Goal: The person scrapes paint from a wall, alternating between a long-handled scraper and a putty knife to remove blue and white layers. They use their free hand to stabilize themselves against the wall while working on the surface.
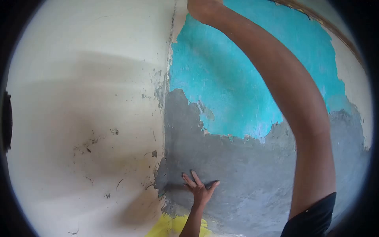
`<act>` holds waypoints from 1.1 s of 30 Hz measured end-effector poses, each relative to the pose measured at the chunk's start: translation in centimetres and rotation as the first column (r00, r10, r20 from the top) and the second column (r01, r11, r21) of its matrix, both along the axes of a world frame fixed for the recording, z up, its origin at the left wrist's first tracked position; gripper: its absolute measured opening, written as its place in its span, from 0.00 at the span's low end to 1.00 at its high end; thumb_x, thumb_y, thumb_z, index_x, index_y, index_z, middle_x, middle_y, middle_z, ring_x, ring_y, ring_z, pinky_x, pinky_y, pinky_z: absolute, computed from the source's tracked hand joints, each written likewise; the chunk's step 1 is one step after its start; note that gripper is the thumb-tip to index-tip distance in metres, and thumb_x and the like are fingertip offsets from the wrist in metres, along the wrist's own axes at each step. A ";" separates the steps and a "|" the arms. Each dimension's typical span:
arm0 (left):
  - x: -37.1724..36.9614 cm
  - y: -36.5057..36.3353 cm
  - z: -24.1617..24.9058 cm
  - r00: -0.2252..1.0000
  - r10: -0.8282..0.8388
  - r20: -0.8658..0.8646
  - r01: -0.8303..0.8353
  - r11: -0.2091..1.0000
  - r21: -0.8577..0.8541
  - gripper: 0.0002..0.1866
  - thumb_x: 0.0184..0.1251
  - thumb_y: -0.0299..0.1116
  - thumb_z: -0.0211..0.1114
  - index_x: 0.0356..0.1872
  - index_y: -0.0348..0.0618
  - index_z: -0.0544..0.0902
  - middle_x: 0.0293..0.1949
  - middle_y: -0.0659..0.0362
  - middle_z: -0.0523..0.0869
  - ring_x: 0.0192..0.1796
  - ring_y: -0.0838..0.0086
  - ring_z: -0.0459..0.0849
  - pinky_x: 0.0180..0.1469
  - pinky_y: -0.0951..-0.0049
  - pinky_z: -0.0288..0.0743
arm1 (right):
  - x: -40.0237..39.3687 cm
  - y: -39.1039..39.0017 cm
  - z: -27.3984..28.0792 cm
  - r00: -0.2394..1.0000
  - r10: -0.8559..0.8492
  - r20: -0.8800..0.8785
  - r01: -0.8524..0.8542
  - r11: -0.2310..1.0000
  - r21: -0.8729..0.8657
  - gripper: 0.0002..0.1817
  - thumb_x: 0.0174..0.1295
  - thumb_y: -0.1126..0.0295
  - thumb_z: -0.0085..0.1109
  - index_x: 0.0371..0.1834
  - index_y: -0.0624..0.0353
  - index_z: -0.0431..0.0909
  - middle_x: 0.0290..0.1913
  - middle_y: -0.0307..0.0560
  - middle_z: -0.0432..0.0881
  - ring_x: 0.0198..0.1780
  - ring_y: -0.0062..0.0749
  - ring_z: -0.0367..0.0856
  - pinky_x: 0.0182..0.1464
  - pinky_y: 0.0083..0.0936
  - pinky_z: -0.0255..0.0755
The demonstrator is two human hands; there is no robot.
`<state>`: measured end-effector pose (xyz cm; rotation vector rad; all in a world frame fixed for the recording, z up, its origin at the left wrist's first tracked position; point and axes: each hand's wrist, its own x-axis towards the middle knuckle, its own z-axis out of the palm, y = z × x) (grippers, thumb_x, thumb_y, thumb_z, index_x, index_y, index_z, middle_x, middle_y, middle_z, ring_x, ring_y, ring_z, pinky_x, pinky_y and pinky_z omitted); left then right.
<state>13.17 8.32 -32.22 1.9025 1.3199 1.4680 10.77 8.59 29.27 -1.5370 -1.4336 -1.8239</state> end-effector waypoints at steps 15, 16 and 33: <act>0.1 0.1 0.7 0.999 -0.007 0.042 0.006 0.999 0.037 0.68 0.46 0.78 0.63 0.76 0.36 0.44 0.73 0.26 0.31 0.76 0.33 0.28 0.66 0.22 0.32 | 1.3 -0.9 -0.5 0.788 0.463 0.406 -0.471 0.878 -0.087 0.12 0.60 0.69 0.53 0.37 0.62 0.86 0.39 0.57 0.87 0.44 0.47 0.87 0.44 0.39 0.82; 0.0 0.0 0.8 0.999 -0.012 0.046 0.011 0.999 0.034 0.68 0.46 0.78 0.63 0.76 0.36 0.45 0.73 0.26 0.31 0.76 0.32 0.28 0.66 0.22 0.32 | 0.5 1.0 1.0 0.939 0.219 0.265 -0.230 0.973 0.009 0.12 0.60 0.69 0.53 0.37 0.61 0.86 0.40 0.57 0.87 0.44 0.47 0.87 0.44 0.39 0.82; 0.1 -0.2 0.5 0.999 0.008 0.039 -0.010 0.999 0.053 0.67 0.46 0.79 0.62 0.75 0.36 0.47 0.73 0.26 0.33 0.76 0.32 0.30 0.68 0.24 0.33 | 1.9 -0.9 -0.7 0.741 0.594 0.314 -0.565 0.804 -0.186 0.14 0.60 0.68 0.54 0.47 0.56 0.84 0.47 0.59 0.85 0.50 0.49 0.85 0.50 0.42 0.79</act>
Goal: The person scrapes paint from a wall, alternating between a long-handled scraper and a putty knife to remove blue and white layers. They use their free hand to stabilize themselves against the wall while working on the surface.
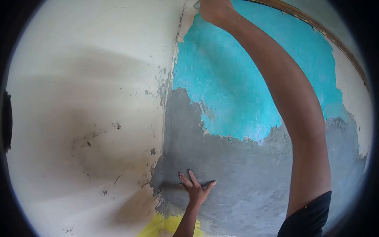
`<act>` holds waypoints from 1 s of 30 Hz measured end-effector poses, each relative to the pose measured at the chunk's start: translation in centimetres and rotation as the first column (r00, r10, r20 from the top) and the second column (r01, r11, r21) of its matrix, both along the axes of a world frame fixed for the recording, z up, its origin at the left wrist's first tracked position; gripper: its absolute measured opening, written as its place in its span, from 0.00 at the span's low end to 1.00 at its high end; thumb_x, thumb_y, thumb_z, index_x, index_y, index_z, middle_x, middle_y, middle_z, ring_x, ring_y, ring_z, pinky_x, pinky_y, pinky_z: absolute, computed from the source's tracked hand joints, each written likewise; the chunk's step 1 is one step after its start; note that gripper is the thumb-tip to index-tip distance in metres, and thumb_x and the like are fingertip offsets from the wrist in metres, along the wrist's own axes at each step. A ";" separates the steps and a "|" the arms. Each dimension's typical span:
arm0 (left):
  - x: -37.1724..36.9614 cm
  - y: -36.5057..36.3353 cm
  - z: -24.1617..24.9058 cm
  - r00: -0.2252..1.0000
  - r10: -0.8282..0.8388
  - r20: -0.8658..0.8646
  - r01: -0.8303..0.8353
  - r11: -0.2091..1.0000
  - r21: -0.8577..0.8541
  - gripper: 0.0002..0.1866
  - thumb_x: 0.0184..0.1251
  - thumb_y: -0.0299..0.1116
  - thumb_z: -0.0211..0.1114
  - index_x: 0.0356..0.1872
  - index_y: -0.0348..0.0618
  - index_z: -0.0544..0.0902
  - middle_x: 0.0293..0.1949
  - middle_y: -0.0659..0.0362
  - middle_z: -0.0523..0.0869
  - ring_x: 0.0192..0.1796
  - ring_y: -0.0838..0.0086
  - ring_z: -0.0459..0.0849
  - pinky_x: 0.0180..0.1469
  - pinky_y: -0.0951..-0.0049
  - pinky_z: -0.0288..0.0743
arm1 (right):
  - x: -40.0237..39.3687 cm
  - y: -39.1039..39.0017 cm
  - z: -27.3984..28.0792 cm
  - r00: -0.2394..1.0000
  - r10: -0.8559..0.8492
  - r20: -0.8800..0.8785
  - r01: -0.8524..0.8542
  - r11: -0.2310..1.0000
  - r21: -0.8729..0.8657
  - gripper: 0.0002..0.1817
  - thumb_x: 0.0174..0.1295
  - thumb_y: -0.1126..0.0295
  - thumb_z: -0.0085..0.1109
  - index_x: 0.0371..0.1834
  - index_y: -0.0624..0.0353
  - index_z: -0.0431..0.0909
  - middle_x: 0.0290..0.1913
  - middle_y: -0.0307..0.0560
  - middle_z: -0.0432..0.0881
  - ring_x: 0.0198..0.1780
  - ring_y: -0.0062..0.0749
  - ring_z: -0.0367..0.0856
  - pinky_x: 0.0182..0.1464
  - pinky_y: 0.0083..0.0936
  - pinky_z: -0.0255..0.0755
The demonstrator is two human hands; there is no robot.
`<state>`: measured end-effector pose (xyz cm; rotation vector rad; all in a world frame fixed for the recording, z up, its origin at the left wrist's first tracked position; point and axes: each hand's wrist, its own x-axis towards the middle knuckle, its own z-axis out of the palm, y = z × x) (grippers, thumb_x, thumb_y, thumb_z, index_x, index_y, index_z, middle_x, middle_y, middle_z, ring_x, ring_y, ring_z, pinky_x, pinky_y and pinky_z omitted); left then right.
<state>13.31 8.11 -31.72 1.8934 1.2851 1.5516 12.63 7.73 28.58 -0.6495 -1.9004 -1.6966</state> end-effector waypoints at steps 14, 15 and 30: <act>-0.1 0.2 -0.2 1.000 0.008 -0.010 -0.008 1.000 -0.006 0.68 0.45 0.78 0.64 0.75 0.35 0.47 0.73 0.25 0.34 0.76 0.31 0.32 0.66 0.22 0.35 | -2.1 0.3 3.8 0.734 -0.626 -0.262 0.608 0.779 -0.156 0.16 0.52 0.67 0.57 0.39 0.67 0.84 0.39 0.65 0.85 0.45 0.56 0.85 0.49 0.44 0.79; 0.0 0.1 -0.2 1.000 0.003 -0.021 -0.003 1.000 -0.004 0.68 0.45 0.78 0.64 0.75 0.35 0.47 0.73 0.25 0.34 0.76 0.31 0.32 0.66 0.22 0.35 | -3.2 -0.4 3.9 0.726 -0.642 -0.245 0.618 0.766 -0.178 0.15 0.51 0.68 0.57 0.37 0.68 0.84 0.38 0.66 0.85 0.44 0.56 0.86 0.49 0.44 0.79; 0.0 0.5 -0.3 0.999 0.014 -0.051 -0.016 0.999 -0.030 0.70 0.44 0.79 0.63 0.76 0.35 0.43 0.73 0.26 0.31 0.77 0.34 0.29 0.67 0.23 0.33 | -2.3 -1.7 4.9 0.691 -0.686 -0.228 0.645 0.727 -0.236 0.16 0.53 0.65 0.58 0.34 0.68 0.85 0.39 0.67 0.85 0.44 0.55 0.85 0.47 0.45 0.79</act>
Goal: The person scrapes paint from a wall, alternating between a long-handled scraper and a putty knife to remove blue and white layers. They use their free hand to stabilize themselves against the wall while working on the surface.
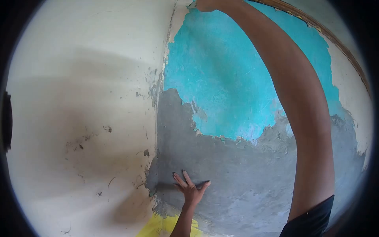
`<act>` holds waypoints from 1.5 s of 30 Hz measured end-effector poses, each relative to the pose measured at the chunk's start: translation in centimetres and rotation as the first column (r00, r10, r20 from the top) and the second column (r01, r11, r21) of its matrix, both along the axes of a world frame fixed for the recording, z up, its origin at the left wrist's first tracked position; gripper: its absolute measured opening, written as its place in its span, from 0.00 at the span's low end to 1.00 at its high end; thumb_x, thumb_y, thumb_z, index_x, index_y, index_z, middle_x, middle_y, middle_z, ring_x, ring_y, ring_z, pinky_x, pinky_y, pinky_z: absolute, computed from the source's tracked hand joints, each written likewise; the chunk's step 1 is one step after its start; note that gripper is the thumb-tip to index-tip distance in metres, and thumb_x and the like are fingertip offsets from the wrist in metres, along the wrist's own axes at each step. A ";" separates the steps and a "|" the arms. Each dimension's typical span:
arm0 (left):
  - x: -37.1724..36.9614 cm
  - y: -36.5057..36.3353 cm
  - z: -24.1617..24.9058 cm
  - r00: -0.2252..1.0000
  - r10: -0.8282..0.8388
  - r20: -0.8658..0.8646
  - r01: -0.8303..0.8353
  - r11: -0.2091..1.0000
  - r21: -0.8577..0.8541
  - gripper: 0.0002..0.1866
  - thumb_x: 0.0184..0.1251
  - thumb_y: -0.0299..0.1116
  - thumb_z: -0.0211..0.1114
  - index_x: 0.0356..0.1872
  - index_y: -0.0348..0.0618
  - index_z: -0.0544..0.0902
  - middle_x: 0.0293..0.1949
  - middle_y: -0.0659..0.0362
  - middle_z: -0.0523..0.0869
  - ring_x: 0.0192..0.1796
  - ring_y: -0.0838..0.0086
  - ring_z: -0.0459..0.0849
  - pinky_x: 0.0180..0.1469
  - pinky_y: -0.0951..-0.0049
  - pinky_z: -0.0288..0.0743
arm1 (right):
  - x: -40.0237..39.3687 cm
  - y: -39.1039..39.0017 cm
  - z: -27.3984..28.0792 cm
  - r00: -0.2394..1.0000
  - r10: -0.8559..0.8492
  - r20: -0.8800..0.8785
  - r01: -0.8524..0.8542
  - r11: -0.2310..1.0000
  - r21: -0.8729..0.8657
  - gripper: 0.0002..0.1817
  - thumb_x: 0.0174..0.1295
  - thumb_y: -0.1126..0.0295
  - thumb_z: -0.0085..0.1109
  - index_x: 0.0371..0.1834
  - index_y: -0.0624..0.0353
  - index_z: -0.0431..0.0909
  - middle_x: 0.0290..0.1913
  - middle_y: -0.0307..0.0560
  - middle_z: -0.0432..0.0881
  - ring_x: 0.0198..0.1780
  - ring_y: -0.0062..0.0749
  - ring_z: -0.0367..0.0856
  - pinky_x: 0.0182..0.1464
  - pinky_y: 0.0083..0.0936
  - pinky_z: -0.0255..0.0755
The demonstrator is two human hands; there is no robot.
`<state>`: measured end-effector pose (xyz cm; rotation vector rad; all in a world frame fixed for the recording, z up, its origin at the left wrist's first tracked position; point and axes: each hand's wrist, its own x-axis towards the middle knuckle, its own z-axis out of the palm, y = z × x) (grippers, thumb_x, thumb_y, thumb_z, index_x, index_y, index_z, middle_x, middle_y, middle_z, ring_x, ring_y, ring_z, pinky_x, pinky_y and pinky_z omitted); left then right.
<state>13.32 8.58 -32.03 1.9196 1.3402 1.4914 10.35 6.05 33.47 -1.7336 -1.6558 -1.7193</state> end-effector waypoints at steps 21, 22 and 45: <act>0.1 -0.6 0.2 0.999 -0.010 -0.049 0.008 0.999 -0.042 0.69 0.47 0.80 0.60 0.76 0.37 0.41 0.73 0.28 0.29 0.77 0.35 0.28 0.68 0.24 0.33 | 0.5 1.3 0.4 1.000 0.014 -0.012 -0.013 1.000 0.026 0.18 0.54 0.64 0.57 0.40 0.67 0.85 0.45 0.62 0.85 0.48 0.54 0.84 0.52 0.43 0.78; 0.1 -0.6 0.0 1.000 -0.015 -0.014 0.015 1.000 -0.011 0.69 0.47 0.79 0.61 0.76 0.37 0.41 0.73 0.28 0.29 0.77 0.35 0.27 0.68 0.24 0.33 | 0.4 1.8 0.0 0.997 0.070 -0.023 -0.068 0.993 0.098 0.18 0.55 0.63 0.58 0.42 0.66 0.84 0.47 0.61 0.85 0.49 0.55 0.84 0.53 0.43 0.78; -0.1 0.1 -0.1 1.000 -0.016 0.007 0.016 0.999 0.031 0.68 0.48 0.78 0.62 0.76 0.38 0.41 0.73 0.27 0.30 0.76 0.32 0.28 0.68 0.24 0.32 | 2.4 7.9 -0.8 0.942 0.330 0.065 -0.336 0.923 0.186 0.15 0.59 0.68 0.55 0.47 0.59 0.84 0.39 0.59 0.85 0.43 0.53 0.85 0.46 0.47 0.79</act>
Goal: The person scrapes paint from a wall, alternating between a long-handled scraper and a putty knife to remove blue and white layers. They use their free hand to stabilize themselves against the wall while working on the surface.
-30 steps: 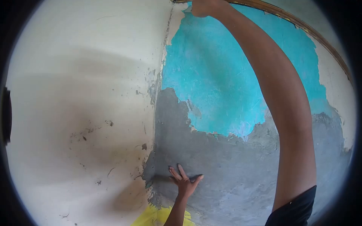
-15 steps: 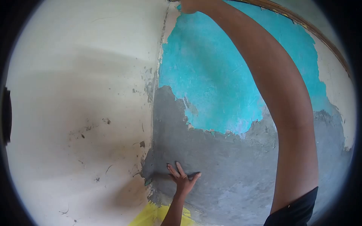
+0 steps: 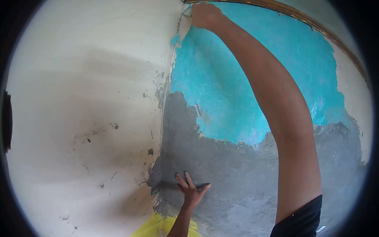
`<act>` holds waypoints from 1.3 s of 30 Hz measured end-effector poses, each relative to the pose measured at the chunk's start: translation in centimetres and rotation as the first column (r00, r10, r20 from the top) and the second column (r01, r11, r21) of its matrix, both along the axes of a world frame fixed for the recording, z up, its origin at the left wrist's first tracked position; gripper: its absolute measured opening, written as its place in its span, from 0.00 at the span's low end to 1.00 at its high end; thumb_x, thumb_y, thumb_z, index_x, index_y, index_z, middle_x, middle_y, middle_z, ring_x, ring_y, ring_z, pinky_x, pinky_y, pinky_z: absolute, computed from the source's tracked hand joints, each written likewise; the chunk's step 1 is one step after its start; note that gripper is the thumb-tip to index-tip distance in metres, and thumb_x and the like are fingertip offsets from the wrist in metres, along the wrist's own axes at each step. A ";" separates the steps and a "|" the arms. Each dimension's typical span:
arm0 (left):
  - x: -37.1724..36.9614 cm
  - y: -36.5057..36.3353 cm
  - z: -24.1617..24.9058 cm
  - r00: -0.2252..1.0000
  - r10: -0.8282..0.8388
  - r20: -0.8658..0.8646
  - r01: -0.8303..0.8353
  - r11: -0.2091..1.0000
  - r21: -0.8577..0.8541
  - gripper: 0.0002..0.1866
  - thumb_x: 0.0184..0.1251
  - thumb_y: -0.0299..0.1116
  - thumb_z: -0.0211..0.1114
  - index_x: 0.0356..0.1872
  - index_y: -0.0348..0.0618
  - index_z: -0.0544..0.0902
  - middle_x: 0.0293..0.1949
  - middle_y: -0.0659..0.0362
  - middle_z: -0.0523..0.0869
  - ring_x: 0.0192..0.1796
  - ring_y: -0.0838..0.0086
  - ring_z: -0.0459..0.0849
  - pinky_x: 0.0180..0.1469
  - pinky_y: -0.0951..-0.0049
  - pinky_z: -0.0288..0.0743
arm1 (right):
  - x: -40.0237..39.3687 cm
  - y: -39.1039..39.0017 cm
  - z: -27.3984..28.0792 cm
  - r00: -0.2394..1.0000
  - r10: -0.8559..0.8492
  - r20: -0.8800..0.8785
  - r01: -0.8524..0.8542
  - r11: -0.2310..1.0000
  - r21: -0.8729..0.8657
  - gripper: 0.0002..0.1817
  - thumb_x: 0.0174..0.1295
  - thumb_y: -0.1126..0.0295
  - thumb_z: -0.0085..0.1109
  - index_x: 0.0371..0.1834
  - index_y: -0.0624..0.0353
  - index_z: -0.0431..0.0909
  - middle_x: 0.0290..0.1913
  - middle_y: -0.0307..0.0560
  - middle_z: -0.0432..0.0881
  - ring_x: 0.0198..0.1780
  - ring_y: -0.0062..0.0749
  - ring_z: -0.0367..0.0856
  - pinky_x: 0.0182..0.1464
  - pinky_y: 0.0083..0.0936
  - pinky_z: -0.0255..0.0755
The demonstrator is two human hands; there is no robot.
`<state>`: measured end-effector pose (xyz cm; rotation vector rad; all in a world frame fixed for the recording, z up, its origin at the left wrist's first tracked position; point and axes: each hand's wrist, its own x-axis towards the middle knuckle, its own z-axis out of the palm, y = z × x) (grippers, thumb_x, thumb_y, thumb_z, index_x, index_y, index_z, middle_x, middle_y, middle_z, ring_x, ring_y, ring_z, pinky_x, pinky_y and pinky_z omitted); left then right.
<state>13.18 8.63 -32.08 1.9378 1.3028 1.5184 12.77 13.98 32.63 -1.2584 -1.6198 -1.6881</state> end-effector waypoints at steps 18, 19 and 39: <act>-0.2 -0.3 0.2 1.000 -0.018 -0.023 0.017 0.999 -0.052 0.68 0.48 0.77 0.62 0.76 0.36 0.42 0.73 0.26 0.30 0.77 0.34 0.28 0.68 0.24 0.33 | -1.0 -10.3 1.1 0.882 -0.428 0.195 0.469 0.830 -0.303 0.16 0.52 0.69 0.55 0.42 0.60 0.86 0.39 0.59 0.86 0.41 0.51 0.84 0.45 0.44 0.76; -0.2 -0.4 0.3 1.000 -0.006 -0.028 0.005 0.999 -0.042 0.68 0.48 0.78 0.62 0.76 0.36 0.42 0.73 0.26 0.30 0.77 0.34 0.28 0.68 0.24 0.33 | 1.5 -9.5 2.2 0.938 -0.064 0.341 0.186 0.921 -0.341 0.16 0.52 0.68 0.55 0.41 0.60 0.86 0.39 0.58 0.86 0.42 0.51 0.84 0.46 0.43 0.76; -0.1 -0.1 -0.3 0.999 0.019 -0.051 -0.019 1.000 -0.007 0.68 0.48 0.78 0.62 0.76 0.37 0.40 0.73 0.27 0.30 0.77 0.34 0.29 0.68 0.24 0.35 | -2.2 -9.1 1.5 0.942 -0.074 0.326 0.204 0.901 -0.383 0.15 0.52 0.67 0.57 0.39 0.63 0.86 0.38 0.58 0.86 0.37 0.49 0.83 0.41 0.44 0.74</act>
